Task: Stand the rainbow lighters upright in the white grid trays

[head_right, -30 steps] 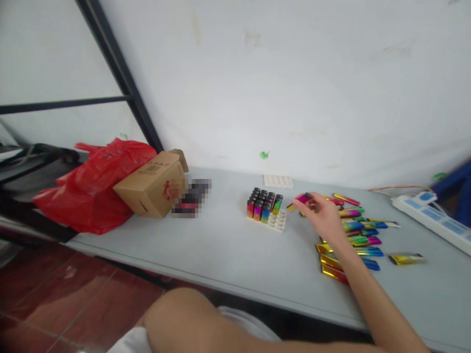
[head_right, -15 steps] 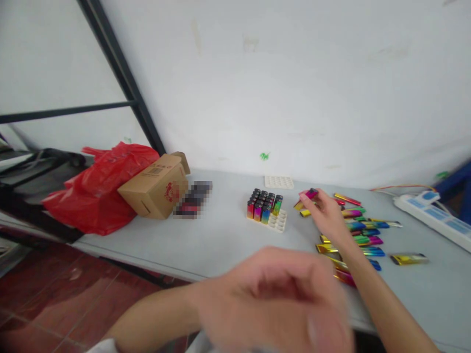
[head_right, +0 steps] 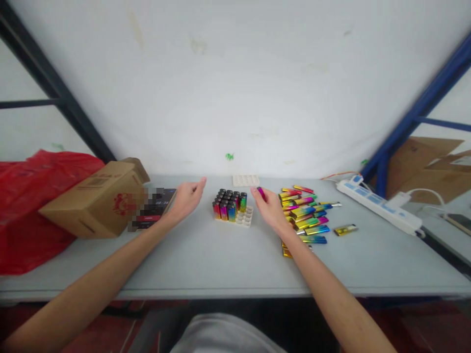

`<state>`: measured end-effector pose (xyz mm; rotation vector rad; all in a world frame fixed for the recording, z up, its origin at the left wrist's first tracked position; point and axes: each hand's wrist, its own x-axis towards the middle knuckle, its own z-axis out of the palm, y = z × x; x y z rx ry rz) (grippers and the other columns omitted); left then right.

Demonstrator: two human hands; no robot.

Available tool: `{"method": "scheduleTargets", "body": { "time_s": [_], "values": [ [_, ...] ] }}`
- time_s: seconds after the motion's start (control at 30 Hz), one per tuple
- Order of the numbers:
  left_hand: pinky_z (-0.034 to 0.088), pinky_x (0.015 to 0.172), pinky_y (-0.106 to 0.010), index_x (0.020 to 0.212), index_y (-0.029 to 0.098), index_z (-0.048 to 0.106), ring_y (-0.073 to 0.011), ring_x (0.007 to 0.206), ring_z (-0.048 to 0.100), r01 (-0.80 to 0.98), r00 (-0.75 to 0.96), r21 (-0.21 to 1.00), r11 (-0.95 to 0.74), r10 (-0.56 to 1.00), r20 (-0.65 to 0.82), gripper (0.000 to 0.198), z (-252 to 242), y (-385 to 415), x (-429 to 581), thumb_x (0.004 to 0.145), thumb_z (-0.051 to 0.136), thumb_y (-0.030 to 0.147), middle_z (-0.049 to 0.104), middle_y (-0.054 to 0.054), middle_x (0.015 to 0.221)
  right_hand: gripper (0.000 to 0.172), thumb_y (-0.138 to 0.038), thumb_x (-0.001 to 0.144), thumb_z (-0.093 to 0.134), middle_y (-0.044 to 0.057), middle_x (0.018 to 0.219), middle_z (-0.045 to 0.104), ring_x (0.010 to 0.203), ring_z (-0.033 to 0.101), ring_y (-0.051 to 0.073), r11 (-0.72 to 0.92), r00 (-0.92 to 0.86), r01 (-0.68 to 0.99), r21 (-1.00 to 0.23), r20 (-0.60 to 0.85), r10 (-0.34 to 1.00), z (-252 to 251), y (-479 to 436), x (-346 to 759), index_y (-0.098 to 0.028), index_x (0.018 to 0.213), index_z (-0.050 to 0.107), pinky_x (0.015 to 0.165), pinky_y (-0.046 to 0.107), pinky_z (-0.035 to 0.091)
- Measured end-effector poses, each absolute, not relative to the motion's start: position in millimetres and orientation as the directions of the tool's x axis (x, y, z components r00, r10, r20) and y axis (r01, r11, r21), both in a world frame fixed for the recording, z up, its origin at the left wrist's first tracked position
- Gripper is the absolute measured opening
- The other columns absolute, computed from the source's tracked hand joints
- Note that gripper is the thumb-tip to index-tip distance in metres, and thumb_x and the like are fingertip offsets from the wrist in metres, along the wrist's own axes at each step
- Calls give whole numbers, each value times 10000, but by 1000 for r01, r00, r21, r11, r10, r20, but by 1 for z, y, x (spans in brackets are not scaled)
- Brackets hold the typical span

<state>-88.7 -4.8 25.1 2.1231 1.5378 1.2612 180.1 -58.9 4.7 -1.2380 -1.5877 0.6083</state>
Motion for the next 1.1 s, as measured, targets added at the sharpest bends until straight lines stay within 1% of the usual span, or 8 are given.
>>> {"method": "scheduleTargets", "body": {
  "time_s": [0.27, 0.33, 0.4, 0.5, 0.6, 0.77, 0.97, 1.1],
  "values": [
    [325, 572, -275, 577, 212, 423, -147, 559, 462, 633, 189, 622, -460, 872, 453, 596, 19, -19, -89, 1022, 319, 595, 439, 27, 539, 527, -556, 930, 492, -40, 512, 348, 531, 367, 123, 288, 80, 599, -747, 414, 907, 2, -72, 176, -227, 533, 381, 543, 291, 253],
    [419, 648, -274, 718, 198, 572, -170, 669, 573, 581, 263, 633, -512, 854, 449, 533, 21, -23, -91, 1026, 361, 578, 596, 5, 671, 466, -498, 912, 485, -41, 515, 353, 544, 376, 126, 304, 81, 623, -721, 446, 892, 3, -73, 176, -226, 548, 382, 556, 292, 244],
    [502, 773, -300, 984, 187, 666, -206, 876, 657, 504, 335, 652, -567, 824, 457, 448, 21, -24, -93, 1007, 444, 576, 711, -48, 946, 425, -469, 901, 476, -41, 516, 364, 547, 378, 129, 309, 81, 637, -707, 460, 884, 4, -74, 177, -228, 565, 381, 560, 294, 236],
    [549, 935, -384, 1343, 173, 582, -271, 1152, 650, 407, 436, 685, -604, 788, 435, 596, 17, -24, -93, 917, 617, 588, 666, -135, 1298, 444, -503, 905, 471, -44, 516, 362, 542, 360, 127, 296, 91, 644, -706, 455, 886, 7, -75, 177, -230, 569, 375, 562, 295, 237],
    [515, 1067, -464, 1521, 173, 424, -323, 1309, 586, 383, 525, 693, -611, 761, 380, 896, 9, -23, -90, 793, 782, 554, 569, -179, 1464, 488, -553, 913, 473, -46, 519, 342, 544, 351, 127, 294, 84, 640, -710, 445, 892, 8, -76, 176, -231, 563, 366, 566, 294, 248],
    [390, 1212, -468, 1600, 178, 291, -341, 1409, 517, 354, 630, 660, -663, 691, 356, 1077, -1, -22, -85, 728, 863, 451, 464, -170, 1583, 415, -469, 918, 454, -34, 520, 398, 544, 395, 140, 307, 48, 669, -677, 452, 891, 6, -75, 176, -238, 585, 364, 572, 298, 252],
    [401, 1203, -441, 1621, 190, 230, -330, 1409, 525, 386, 645, 651, -654, 696, 316, 1103, -1, -21, -86, 744, 850, 439, 494, -142, 1571, 379, -497, 1041, 408, -22, 618, 539, 610, 513, 169, 357, -64, 679, -641, 433, 899, 12, -79, 178, -245, 758, 434, 616, 286, 351],
    [414, 1189, -449, 1621, 194, 226, -328, 1387, 546, 404, 645, 645, -649, 702, 302, 1107, 0, -21, -86, 739, 845, 448, 514, -137, 1554, 349, -447, 1080, 378, 46, 809, 634, 780, 601, 203, 491, -238, 735, -469, 499, 833, 15, -82, 181, -240, 810, 453, 732, 303, 416]
  ]
}}
